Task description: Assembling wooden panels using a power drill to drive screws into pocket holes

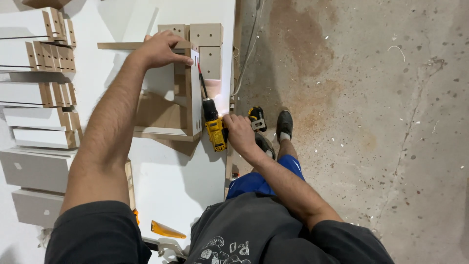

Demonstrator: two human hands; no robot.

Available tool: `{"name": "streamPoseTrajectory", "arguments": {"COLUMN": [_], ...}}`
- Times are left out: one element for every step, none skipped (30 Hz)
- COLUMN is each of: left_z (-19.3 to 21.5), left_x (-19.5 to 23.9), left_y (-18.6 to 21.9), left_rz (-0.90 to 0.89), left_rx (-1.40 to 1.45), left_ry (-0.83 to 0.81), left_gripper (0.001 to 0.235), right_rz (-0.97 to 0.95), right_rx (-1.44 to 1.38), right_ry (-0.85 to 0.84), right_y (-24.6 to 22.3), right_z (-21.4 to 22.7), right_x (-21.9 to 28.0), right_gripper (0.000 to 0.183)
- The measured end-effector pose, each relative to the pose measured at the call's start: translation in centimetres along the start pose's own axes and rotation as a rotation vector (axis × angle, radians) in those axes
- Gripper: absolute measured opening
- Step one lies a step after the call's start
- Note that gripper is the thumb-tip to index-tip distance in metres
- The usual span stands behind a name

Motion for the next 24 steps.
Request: {"name": "streamPoseTrajectory", "arguments": {"left_z": [-0.1,-0.2,-0.2,-0.2,-0.2,-0.2,0.0,0.1,0.1,0.0,0.0,0.0,-0.2,-0.4,-0.5,-0.3,-0.3,-0.3,-0.2,-0.2,0.0,-0.3,-0.3,-0.2], "left_x": [-0.1,-0.2,-0.4,-0.4,-0.5,-0.6,-0.3,0.0,0.3,0.2,0.0,-0.1,-0.4,-0.7,-1.1,-1.2,-1.1,-1.0,-0.7,-0.4,-0.2,-0.2,-0.4,-0.5], "left_y": [-0.1,-0.2,-0.3,-0.4,-0.4,-0.4,-0.2,0.1,0.3,0.1,0.0,-0.1,-0.4,-0.7,-0.9,-0.8,-0.8,-0.8,-0.6,-0.5,-0.2,-0.3,-0.3,-0.4], "left_rz": [-0.001,-0.001,-0.002,-0.004,-0.001,0.001,0.000,0.016,0.034,0.035,0.025,0.015,0.016,-0.002,-0.022,-0.022,-0.022,-0.023,-0.024,-0.012,0.000,-0.002,0.000,0.002], "left_rx": [-0.001,-0.003,-0.005,-0.006,-0.008,-0.010,-0.012,0.007,0.027,0.025,0.016,0.007,0.005,-0.006,-0.016,-0.018,-0.015,-0.012,-0.013,-0.005,0.001,-0.001,0.001,0.003], "left_ry": [-0.001,0.002,0.007,0.007,0.006,0.006,0.006,0.000,-0.008,-0.011,-0.006,-0.002,-0.003,0.006,0.018,0.019,0.014,0.010,0.009,0.008,0.008,0.008,0.010,0.013], "left_gripper": [0.065,0.066,0.067,0.067,0.066,0.065,0.065,0.066,0.067,0.067,0.068,0.070,0.070,0.069,0.068,0.068,0.066,0.063,0.063,0.065,0.066,0.066,0.069,0.072], "right_rz": [-0.001,-0.001,0.001,0.000,0.005,0.009,0.008,0.004,0.001,-0.001,-0.005,-0.008,-0.010,-0.015,-0.017,-0.018,-0.015,-0.012,-0.014,-0.009,-0.004,-0.007,-0.003,0.002], "right_rx": [0.000,0.006,0.012,0.012,0.030,0.048,0.048,0.011,-0.029,-0.031,-0.049,-0.066,-0.069,-0.081,-0.091,-0.091,-0.085,-0.079,-0.079,-0.059,-0.040,-0.039,-0.031,-0.022], "right_ry": [0.000,-0.001,-0.002,0.000,0.013,0.026,0.027,0.016,0.003,0.002,-0.011,-0.024,-0.024,-0.033,-0.040,-0.038,-0.021,-0.004,-0.004,-0.004,-0.002,-0.001,-0.013,-0.025], "right_y": [0.0,0.0,0.1,0.1,0.1,0.1,0.2,0.3,0.2,0.3,0.4,0.6,0.4,0.1,0.0,-0.1,-0.3,-0.6,-0.4,-0.3,-0.1,0.0,0.2,0.4], "right_z": [-0.1,-0.2,-0.3,-0.4,-0.4,-0.4,-0.3,-0.1,0.0,0.0,0.0,0.0,0.1,0.2,0.3,0.5,0.7,0.9,0.8,0.8,0.8,0.8,0.7,0.5], "right_x": [0.1,0.1,0.1,0.2,0.2,0.2,0.1,0.0,0.0,0.1,0.0,-0.1,0.0,0.0,-0.1,-0.3,-0.3,-0.3,-0.3,-0.3,-0.4,-0.2,-0.3,-0.4], "right_gripper": [0.025,0.028,0.031,0.031,0.034,0.038,0.038,0.037,0.036,0.036,0.037,0.038,0.038,0.034,0.031,0.031,0.027,0.023,0.023,0.030,0.038,0.038,0.035,0.033]}}
Point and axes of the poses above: each hand's wrist, its own x-axis away from the middle knuckle, its own z-axis out of the back of the hand, y = z × x, the point moved 1 cm from there along -x, towards the middle knuckle, and after that the axes turned 9 degrees about z, right-handed, at the moved point
